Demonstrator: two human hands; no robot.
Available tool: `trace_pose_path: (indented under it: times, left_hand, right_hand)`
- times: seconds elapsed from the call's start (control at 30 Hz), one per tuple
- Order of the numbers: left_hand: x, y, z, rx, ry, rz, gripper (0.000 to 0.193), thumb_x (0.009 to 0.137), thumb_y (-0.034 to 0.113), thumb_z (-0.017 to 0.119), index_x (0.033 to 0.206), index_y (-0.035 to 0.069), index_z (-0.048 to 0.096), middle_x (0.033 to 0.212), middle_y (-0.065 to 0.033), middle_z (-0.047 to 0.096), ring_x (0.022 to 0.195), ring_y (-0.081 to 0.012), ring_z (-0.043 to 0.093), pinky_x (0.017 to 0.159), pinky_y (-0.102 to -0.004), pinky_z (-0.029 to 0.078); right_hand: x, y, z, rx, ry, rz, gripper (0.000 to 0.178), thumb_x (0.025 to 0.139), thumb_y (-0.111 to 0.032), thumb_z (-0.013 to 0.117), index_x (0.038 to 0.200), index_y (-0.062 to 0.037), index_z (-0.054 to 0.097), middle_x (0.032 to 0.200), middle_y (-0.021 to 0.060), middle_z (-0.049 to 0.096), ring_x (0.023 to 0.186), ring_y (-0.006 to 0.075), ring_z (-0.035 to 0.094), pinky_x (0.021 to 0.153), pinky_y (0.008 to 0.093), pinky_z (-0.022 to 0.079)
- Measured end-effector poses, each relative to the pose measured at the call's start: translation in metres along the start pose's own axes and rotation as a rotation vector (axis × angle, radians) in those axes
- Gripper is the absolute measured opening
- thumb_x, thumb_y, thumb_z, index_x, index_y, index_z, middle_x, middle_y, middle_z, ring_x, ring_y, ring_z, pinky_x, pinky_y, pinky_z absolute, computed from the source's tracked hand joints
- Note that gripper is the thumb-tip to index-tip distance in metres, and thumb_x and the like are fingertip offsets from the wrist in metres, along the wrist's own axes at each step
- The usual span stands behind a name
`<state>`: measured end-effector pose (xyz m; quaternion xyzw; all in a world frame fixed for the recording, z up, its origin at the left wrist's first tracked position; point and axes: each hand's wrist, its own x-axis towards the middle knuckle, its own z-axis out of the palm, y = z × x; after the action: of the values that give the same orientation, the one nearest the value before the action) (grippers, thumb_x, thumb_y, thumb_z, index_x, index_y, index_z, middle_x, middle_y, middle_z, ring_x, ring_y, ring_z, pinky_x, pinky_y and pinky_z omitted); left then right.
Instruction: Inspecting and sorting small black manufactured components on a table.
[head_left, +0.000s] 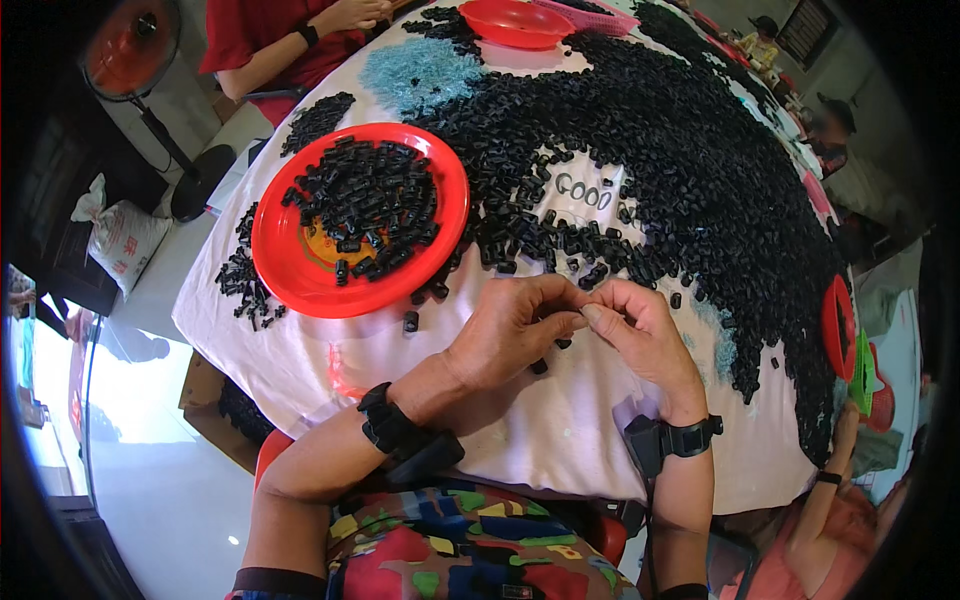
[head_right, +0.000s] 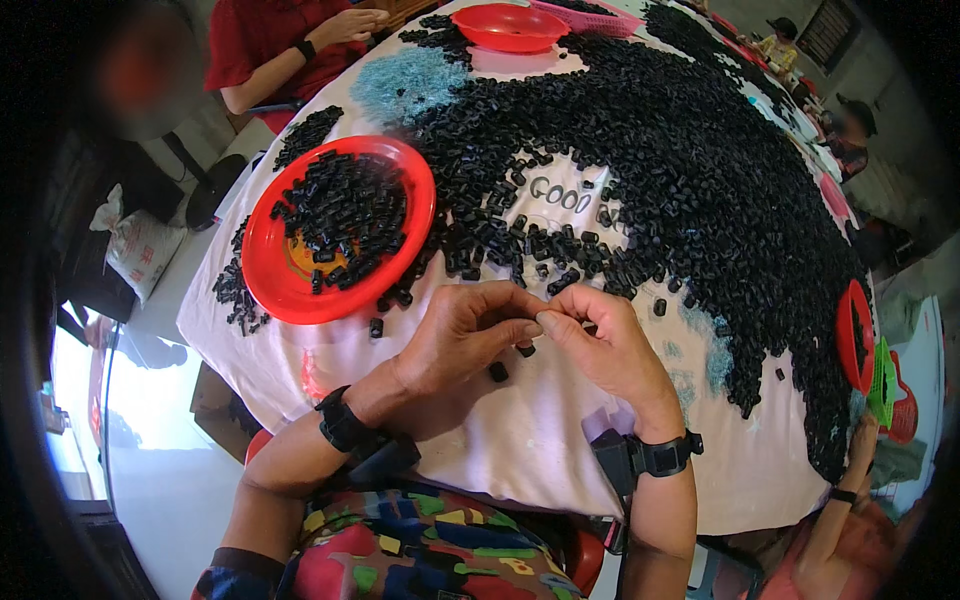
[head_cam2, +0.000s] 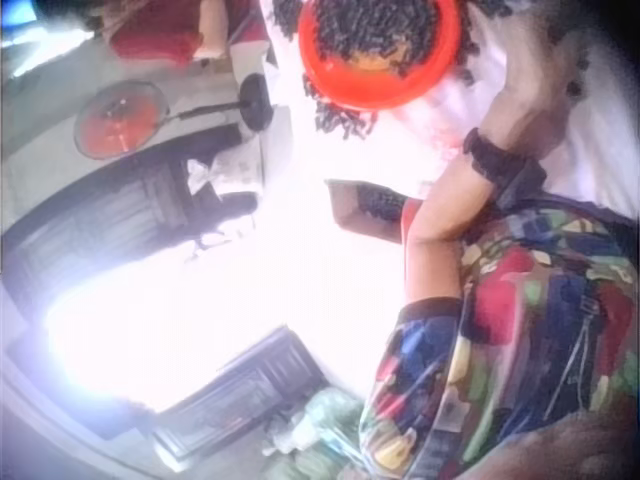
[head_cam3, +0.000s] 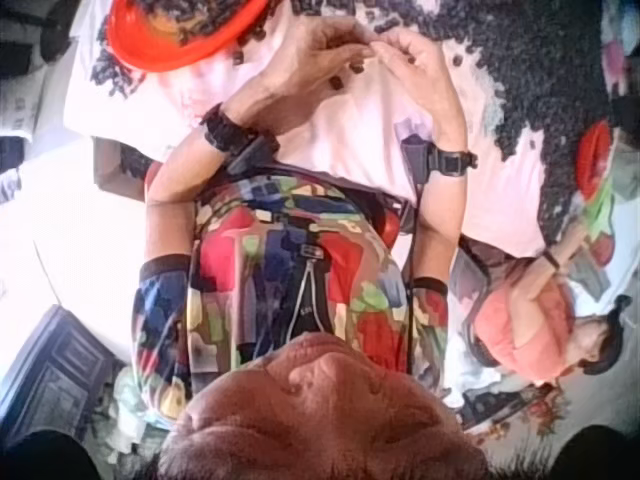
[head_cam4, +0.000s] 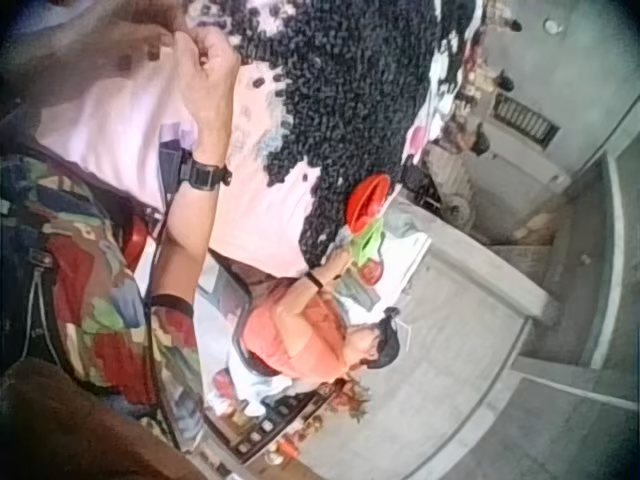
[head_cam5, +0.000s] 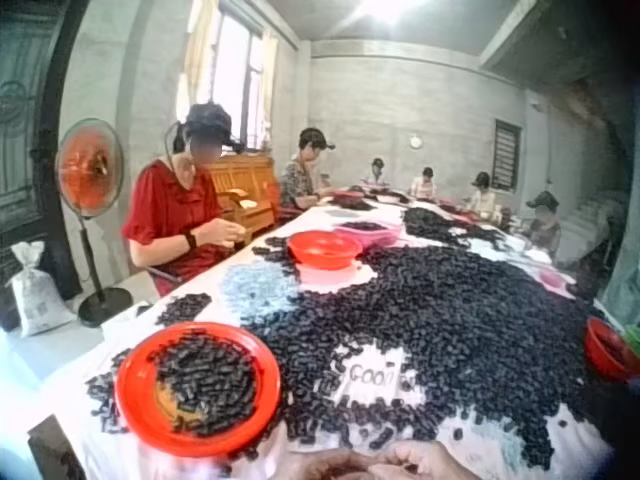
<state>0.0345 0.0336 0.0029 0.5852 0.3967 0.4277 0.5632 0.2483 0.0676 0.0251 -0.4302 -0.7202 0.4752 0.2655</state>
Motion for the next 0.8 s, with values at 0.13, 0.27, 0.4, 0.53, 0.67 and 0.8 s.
trace_pose_path:
  times: [0.13, 0.27, 0.4, 0.53, 0.67, 0.8]
  left_hand:
    - [0.002, 0.003, -0.002, -0.01, -0.001, -0.011, 0.016, 0.1, 0.008, 0.068, 0.112, -0.002, 0.071, 0.094, -0.0035, 0.072, 0.082, -0.0073, 0.066, 0.071, -0.0233, 0.055]
    - [0.003, 0.001, -0.001, -0.02, 0.049, -0.02, 0.014, 0.1, 0.009, 0.068, 0.108, -0.002, 0.069, 0.092, -0.0038, 0.072, 0.08, -0.0089, 0.067, 0.068, -0.024, 0.055]
    - [0.003, 0.006, 0.0, 0.046, 0.101, -0.039, 0.015, 0.1, 0.011, 0.068, 0.108, -0.003, 0.068, 0.091, -0.0034, 0.071, 0.08, -0.0092, 0.067, 0.068, -0.0248, 0.055]
    - [0.002, 0.005, 0.001, -0.073, 0.082, 0.011, 0.016, 0.1, 0.011, 0.068, 0.108, -0.003, 0.068, 0.091, -0.0033, 0.071, 0.08, -0.0089, 0.067, 0.068, -0.0251, 0.055]
    - [0.001, 0.003, -0.001, -0.045, 0.055, 0.012, 0.017, 0.101, 0.011, 0.067, 0.111, -0.003, 0.067, 0.09, -0.0027, 0.07, 0.08, -0.0084, 0.067, 0.067, -0.0242, 0.055]
    - [0.002, 0.002, 0.002, -0.001, 0.083, -0.004, 0.014, 0.101, 0.011, 0.067, 0.108, -0.002, 0.066, 0.087, -0.0018, 0.068, 0.076, -0.0076, 0.064, 0.064, -0.0241, 0.053]
  right_hand:
    - [0.0, -0.003, 0.002, 0.159, -0.017, 0.07, 0.018, 0.101, -0.02, 0.068, 0.096, -0.0034, 0.069, 0.083, -0.0019, 0.065, 0.073, 0.0028, 0.051, 0.062, 0.021, 0.041]
    - [-0.001, -0.016, 0.002, 0.271, -0.012, 0.186, 0.017, 0.101, -0.022, 0.069, 0.097, -0.0056, 0.069, 0.084, -0.0036, 0.067, 0.069, 0.0017, 0.052, 0.06, 0.0186, 0.041]
    - [-0.001, -0.016, 0.004, 0.279, 0.04, 0.114, 0.016, 0.101, -0.023, 0.069, 0.098, -0.007, 0.069, 0.085, -0.0041, 0.068, 0.068, 0.0006, 0.053, 0.059, 0.0172, 0.041]
    - [-0.001, -0.017, 0.003, 0.342, 0.04, 0.133, 0.017, 0.1, -0.025, 0.071, 0.099, -0.0079, 0.069, 0.084, -0.0043, 0.067, 0.067, 0.0006, 0.052, 0.058, 0.0172, 0.041]
    - [0.0, -0.012, 0.007, 0.354, 0.047, 0.178, 0.021, 0.099, -0.028, 0.072, 0.098, -0.0082, 0.069, 0.082, -0.0044, 0.066, 0.067, 0.0007, 0.052, 0.059, 0.0171, 0.041]
    - [0.0, -0.01, 0.008, 0.4, 0.041, 0.219, 0.024, 0.099, -0.032, 0.072, 0.098, -0.0079, 0.07, 0.081, -0.0038, 0.066, 0.066, 0.0016, 0.052, 0.06, 0.0177, 0.042]
